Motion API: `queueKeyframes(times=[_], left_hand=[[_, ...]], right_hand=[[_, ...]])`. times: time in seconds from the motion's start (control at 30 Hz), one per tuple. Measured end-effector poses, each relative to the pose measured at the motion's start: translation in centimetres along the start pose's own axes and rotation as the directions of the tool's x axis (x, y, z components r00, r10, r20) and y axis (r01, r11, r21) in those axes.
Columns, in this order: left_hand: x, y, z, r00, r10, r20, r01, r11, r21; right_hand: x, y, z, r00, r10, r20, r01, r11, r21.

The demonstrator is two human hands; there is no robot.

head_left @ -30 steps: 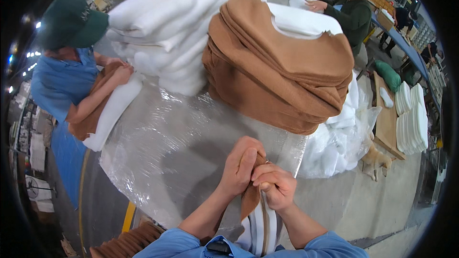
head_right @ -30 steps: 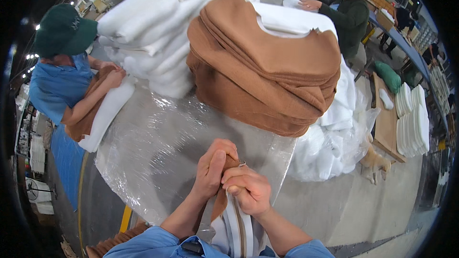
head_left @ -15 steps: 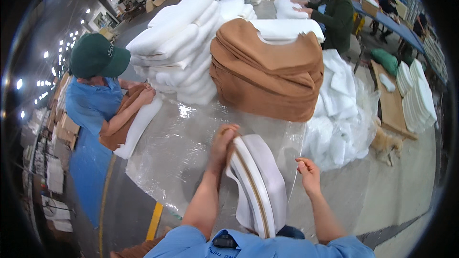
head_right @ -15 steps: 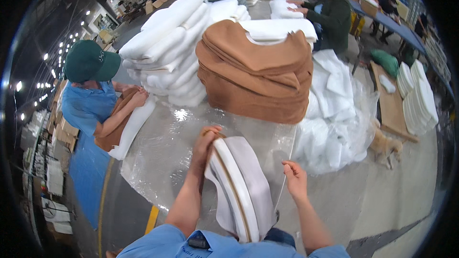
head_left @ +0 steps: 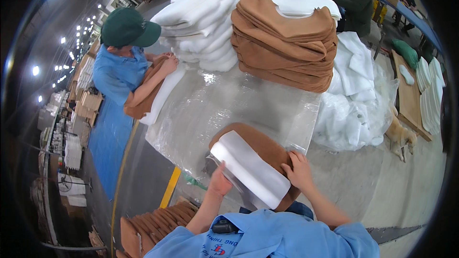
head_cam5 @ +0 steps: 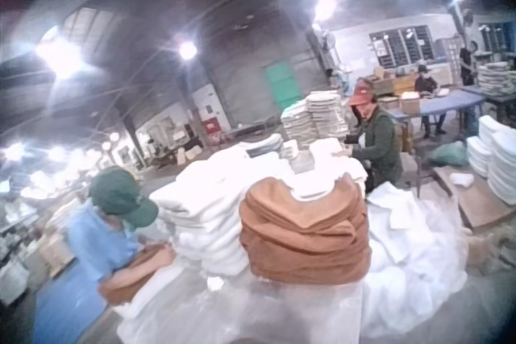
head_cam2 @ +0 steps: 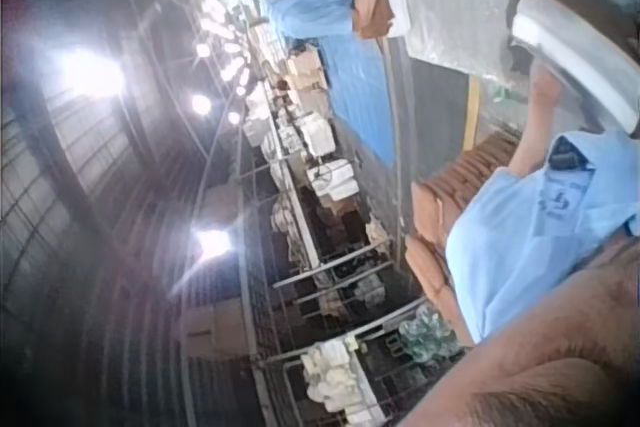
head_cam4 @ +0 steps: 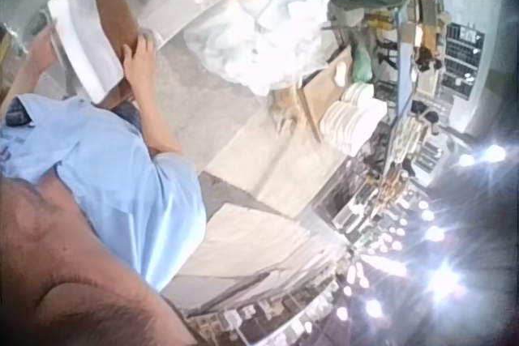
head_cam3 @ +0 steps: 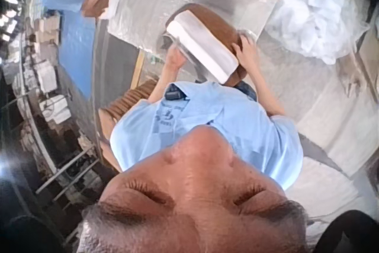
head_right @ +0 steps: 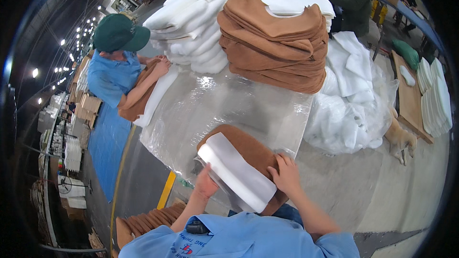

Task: The person repeatedly picks up white foam inserts and brown fabric covers, inserts the foam into the covers, and stacks the finished cushions. The person works at a table in a factory setting alongside other workers.

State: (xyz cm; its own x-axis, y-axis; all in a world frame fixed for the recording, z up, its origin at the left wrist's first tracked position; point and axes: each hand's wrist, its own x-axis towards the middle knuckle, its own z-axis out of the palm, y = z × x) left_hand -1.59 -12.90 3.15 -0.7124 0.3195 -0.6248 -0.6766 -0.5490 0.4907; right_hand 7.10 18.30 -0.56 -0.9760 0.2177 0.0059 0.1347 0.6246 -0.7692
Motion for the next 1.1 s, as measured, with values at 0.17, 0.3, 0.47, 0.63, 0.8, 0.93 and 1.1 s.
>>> queueKeyframes(times=[0.17,0.3,0.47,0.63,0.8,0.93,1.1], left_hand=[[-0.3,-2.6,0.0,0.999,-0.023,0.025,0.019,0.992,0.126],[-0.2,-2.8,0.8,1.000,0.020,0.012,-0.021,0.990,0.142],[0.4,-1.5,1.2,0.921,0.353,-0.165,-0.244,0.852,0.464],[-1.4,4.9,13.8,0.881,0.432,0.193,-0.288,0.166,0.943],[-4.7,-1.3,21.5,0.853,0.145,0.501,-0.334,-0.585,0.739],[-2.5,-5.5,16.2,0.801,-0.280,0.529,-0.591,-0.512,0.623],[3.2,-1.8,14.3,0.889,-0.010,0.458,-0.413,-0.452,0.791]], right_hand=[[7.8,-3.3,5.6,0.987,-0.099,0.125,0.134,0.939,-0.317],[12.1,-8.1,8.5,0.823,-0.406,0.398,0.548,0.753,-0.364],[10.9,-12.8,9.5,0.789,-0.439,0.430,0.451,0.889,0.080],[9.0,-9.9,4.1,0.968,-0.186,0.168,-0.080,0.406,0.910],[5.3,-6.2,-3.2,0.979,0.068,0.194,-0.171,-0.252,0.952],[0.9,-0.8,-4.4,0.849,0.368,0.380,-0.276,-0.303,0.912],[-4.8,6.3,-7.5,0.574,0.736,0.360,-0.774,0.343,0.533]])
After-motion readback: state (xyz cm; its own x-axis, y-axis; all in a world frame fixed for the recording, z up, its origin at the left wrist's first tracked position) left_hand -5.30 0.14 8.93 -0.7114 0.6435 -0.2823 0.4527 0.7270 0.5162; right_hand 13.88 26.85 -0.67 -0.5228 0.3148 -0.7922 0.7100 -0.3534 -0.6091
